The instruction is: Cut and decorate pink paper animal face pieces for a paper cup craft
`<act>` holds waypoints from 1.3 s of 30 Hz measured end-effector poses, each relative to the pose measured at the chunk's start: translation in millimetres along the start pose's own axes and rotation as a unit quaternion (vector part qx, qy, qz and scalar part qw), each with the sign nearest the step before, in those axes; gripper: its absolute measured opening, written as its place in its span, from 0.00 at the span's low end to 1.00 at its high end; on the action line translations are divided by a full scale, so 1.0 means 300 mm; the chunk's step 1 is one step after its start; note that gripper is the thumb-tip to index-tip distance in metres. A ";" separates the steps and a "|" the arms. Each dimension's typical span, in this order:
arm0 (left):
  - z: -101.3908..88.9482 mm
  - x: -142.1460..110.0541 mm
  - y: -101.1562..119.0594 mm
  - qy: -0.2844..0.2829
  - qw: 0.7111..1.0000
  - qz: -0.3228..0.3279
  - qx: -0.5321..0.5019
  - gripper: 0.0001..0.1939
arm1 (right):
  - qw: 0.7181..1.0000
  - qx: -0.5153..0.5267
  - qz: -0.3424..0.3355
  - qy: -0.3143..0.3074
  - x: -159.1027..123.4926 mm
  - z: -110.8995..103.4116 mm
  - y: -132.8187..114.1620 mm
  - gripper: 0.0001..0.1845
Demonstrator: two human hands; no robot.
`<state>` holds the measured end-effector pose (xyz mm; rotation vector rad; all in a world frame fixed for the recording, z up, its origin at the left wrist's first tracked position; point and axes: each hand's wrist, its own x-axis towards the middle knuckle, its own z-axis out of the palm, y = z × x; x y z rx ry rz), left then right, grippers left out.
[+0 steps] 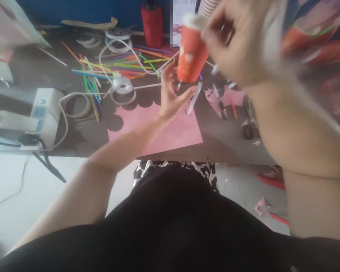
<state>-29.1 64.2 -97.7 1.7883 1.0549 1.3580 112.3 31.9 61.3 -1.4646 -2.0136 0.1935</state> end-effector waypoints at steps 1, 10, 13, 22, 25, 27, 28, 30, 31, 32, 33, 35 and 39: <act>0.000 -0.001 0.004 -0.016 1.000 0.011 -0.003 0.34 | 0.993 -0.092 -0.079 0.000 -0.035 0.016 -0.019 0.23; -0.039 -0.002 0.040 -0.084 0.963 -0.083 -0.241 0.29 | 0.983 0.109 0.040 0.141 -0.158 0.109 0.033 0.19; -0.043 -0.005 0.025 -0.107 0.934 -0.138 -0.311 0.29 | 0.971 0.187 0.090 0.119 -0.164 0.175 0.097 0.22; -0.078 -0.030 0.036 -0.154 0.941 -0.142 -0.264 0.27 | 0.942 0.309 0.118 0.059 -0.187 0.305 0.104 0.29; -0.086 -0.028 0.047 -0.153 0.961 -0.117 -0.197 0.35 | 0.945 0.299 0.101 0.092 -0.206 0.313 0.103 0.31; -0.084 -0.026 0.046 -0.149 0.975 -0.090 -0.135 0.39 | 0.951 0.274 0.089 0.112 -0.215 0.312 0.102 0.33; -0.082 -0.026 0.044 -0.145 0.981 -0.079 -0.102 0.39 | 0.955 0.260 0.085 0.118 -0.217 0.311 0.102 0.33; -0.080 -0.024 0.040 -0.133 0.988 -0.061 -0.051 0.38 | 0.960 0.240 0.083 0.118 -0.218 0.306 0.101 0.32; -0.081 -0.024 0.040 -0.128 0.990 -0.053 -0.036 0.37 | 0.961 0.237 0.082 0.114 -0.217 0.303 0.101 0.31; -0.084 -0.024 0.042 -0.126 0.991 -0.047 -0.030 0.37 | 0.962 0.236 0.082 0.109 -0.216 0.300 0.102 0.30; -0.087 -0.023 0.045 -0.128 0.990 -0.041 -0.030 0.36 | 0.962 0.237 0.082 0.104 -0.215 0.298 0.103 0.29; -0.097 -0.023 0.058 -0.146 0.988 -0.034 -0.047 0.36 | 0.962 0.244 0.081 0.096 -0.215 0.296 0.107 0.28; -0.119 -0.024 0.086 -0.212 0.967 -0.060 -0.128 0.38 | 0.952 0.290 0.078 0.065 -0.222 0.300 0.121 0.27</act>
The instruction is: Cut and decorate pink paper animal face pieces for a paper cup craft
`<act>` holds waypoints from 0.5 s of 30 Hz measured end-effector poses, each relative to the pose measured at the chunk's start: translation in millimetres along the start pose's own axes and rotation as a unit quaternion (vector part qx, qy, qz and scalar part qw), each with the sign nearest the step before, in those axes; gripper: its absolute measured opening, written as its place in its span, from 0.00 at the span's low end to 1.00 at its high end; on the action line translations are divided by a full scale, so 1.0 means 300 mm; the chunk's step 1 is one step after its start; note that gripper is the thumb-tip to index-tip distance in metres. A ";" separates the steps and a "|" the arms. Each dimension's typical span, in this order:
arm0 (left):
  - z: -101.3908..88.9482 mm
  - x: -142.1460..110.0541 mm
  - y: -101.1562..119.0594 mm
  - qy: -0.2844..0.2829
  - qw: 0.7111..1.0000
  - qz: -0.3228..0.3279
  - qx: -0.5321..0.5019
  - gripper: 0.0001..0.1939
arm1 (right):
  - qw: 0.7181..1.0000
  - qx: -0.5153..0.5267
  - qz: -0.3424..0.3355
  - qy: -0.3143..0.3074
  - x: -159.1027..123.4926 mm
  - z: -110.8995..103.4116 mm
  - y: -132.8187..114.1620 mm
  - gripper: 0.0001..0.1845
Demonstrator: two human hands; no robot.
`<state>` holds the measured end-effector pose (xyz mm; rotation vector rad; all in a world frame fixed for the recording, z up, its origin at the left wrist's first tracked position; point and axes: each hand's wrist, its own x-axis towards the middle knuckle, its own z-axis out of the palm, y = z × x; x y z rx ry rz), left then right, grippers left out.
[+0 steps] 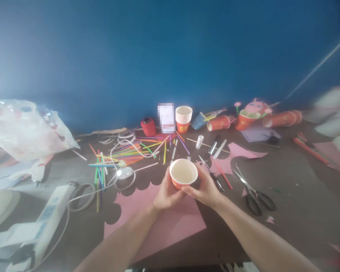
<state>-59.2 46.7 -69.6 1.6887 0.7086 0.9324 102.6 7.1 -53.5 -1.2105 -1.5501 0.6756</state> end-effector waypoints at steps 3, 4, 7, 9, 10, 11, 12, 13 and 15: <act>-0.011 -0.003 0.013 -0.028 0.997 -0.025 -0.062 0.36 | 1.000 0.005 0.000 -0.007 -0.002 -0.004 0.012 0.25; -0.015 -0.002 0.015 -0.028 0.997 -0.030 -0.072 0.35 | 1.000 -0.002 -0.002 -0.013 -0.002 -0.004 0.014 0.24; -0.024 0.002 0.017 -0.021 0.995 -0.052 -0.081 0.35 | 0.999 -0.013 -0.007 -0.045 -0.001 0.000 0.017 0.21; -0.026 0.004 0.015 -0.013 0.994 -0.073 -0.085 0.36 | 0.999 -0.002 -0.007 -0.052 -0.002 0.006 0.016 0.23; -0.025 0.006 0.012 -0.004 0.993 -0.082 -0.087 0.36 | 0.999 0.006 -0.006 -0.049 -0.002 0.009 0.015 0.26; -0.024 0.007 0.008 0.007 0.992 -0.088 -0.087 0.36 | 0.999 0.011 -0.002 -0.043 -0.002 0.012 0.014 0.30; -0.023 0.008 0.003 0.019 0.992 -0.092 -0.085 0.35 | 0.999 0.012 0.003 -0.035 -0.002 0.015 0.014 0.32; -0.021 0.009 -0.003 0.031 0.992 -0.092 -0.080 0.35 | 1.000 0.007 0.009 -0.029 -0.002 0.017 0.014 0.32; -0.018 0.010 -0.017 0.049 0.992 -0.088 -0.072 0.35 | 1.000 -0.011 0.015 -0.019 0.000 0.019 0.015 0.27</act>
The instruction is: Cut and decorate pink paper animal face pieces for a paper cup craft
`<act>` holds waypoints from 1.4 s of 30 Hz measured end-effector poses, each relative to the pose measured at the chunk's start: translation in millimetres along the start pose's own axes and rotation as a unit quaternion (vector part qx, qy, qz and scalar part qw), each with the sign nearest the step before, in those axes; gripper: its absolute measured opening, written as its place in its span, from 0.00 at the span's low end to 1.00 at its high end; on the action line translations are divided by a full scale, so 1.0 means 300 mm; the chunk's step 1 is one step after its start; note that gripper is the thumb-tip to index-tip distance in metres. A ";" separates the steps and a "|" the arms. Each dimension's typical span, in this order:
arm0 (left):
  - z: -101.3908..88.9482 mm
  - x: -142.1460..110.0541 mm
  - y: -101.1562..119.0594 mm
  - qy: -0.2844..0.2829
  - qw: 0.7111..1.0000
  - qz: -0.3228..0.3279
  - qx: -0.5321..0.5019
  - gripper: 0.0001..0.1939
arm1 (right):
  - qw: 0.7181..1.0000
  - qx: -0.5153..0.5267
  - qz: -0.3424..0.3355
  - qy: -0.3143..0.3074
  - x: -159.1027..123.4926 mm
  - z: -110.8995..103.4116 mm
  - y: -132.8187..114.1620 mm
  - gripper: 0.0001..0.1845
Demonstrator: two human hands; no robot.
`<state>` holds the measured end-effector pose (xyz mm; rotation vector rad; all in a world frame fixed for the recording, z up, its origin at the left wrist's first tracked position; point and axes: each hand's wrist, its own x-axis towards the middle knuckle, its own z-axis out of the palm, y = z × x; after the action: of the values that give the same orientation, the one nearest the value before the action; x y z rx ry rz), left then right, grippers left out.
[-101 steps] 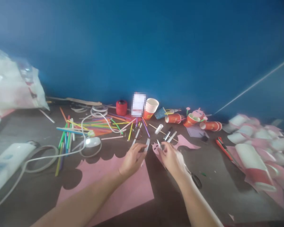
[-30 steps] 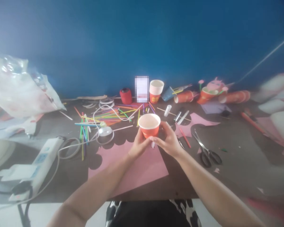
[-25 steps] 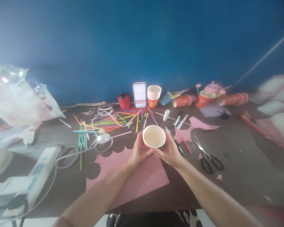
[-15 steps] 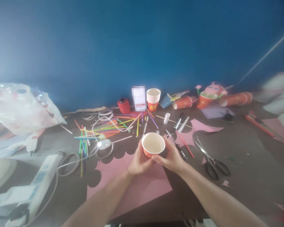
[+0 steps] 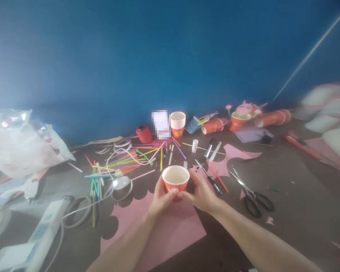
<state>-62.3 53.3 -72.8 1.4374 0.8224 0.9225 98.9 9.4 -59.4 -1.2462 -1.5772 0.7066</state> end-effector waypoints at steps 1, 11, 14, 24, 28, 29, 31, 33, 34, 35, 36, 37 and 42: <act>0.000 0.001 -0.007 0.006 1.000 0.002 0.000 0.36 | 1.000 -0.007 -0.001 0.003 0.001 0.000 0.002 0.25; -0.016 0.008 -0.011 -0.063 0.993 -0.015 -0.102 0.44 | 0.998 -0.005 -0.044 -0.051 0.006 -0.006 0.015 0.28; -0.016 0.008 -0.008 -0.065 0.993 -0.019 -0.096 0.40 | 0.997 -0.001 -0.055 -0.052 0.004 -0.003 0.016 0.28; -0.021 0.037 -0.024 0.059 0.992 -0.042 -0.099 0.30 | 1.000 0.004 0.005 -0.005 -0.001 -0.015 0.028 0.24; -0.022 0.038 -0.032 0.033 0.995 -0.034 -0.090 0.31 | 0.999 0.020 0.024 -0.014 0.001 -0.016 0.018 0.24; -0.023 0.036 -0.035 0.020 0.996 -0.026 -0.088 0.32 | 1.000 0.020 0.021 -0.007 0.002 -0.015 0.016 0.25; -0.027 0.030 -0.043 0.000 0.997 -0.010 -0.082 0.34 | 1.000 0.017 0.012 0.003 0.005 -0.014 0.015 0.27; -0.033 0.027 -0.052 -0.004 0.998 -0.004 -0.070 0.34 | 1.000 0.015 0.006 0.008 0.009 -0.014 0.015 0.27; -0.036 0.026 -0.056 -0.003 0.998 -0.007 -0.062 0.33 | 1.000 0.015 0.003 0.010 0.012 -0.015 0.015 0.27; -0.039 0.027 -0.059 -0.002 0.998 -0.013 -0.054 0.33 | 1.000 0.016 0.000 0.012 0.013 -0.015 0.015 0.27; -0.042 0.027 -0.061 0.002 0.999 -0.018 -0.047 0.33 | 1.000 0.017 -0.002 0.012 0.015 -0.016 0.015 0.26; -0.044 0.029 -0.061 0.005 0.999 -0.023 -0.041 0.34 | 1.000 0.019 -0.004 0.012 0.015 -0.016 0.014 0.26; -0.059 0.027 -0.054 -0.018 0.998 -0.047 -0.042 0.37 | 0.999 0.041 0.002 0.002 0.008 -0.012 0.015 0.26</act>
<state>-74.1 69.6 -88.2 1.3280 0.8091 0.8469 103.9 12.6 -61.3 -1.1905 -1.5274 0.7637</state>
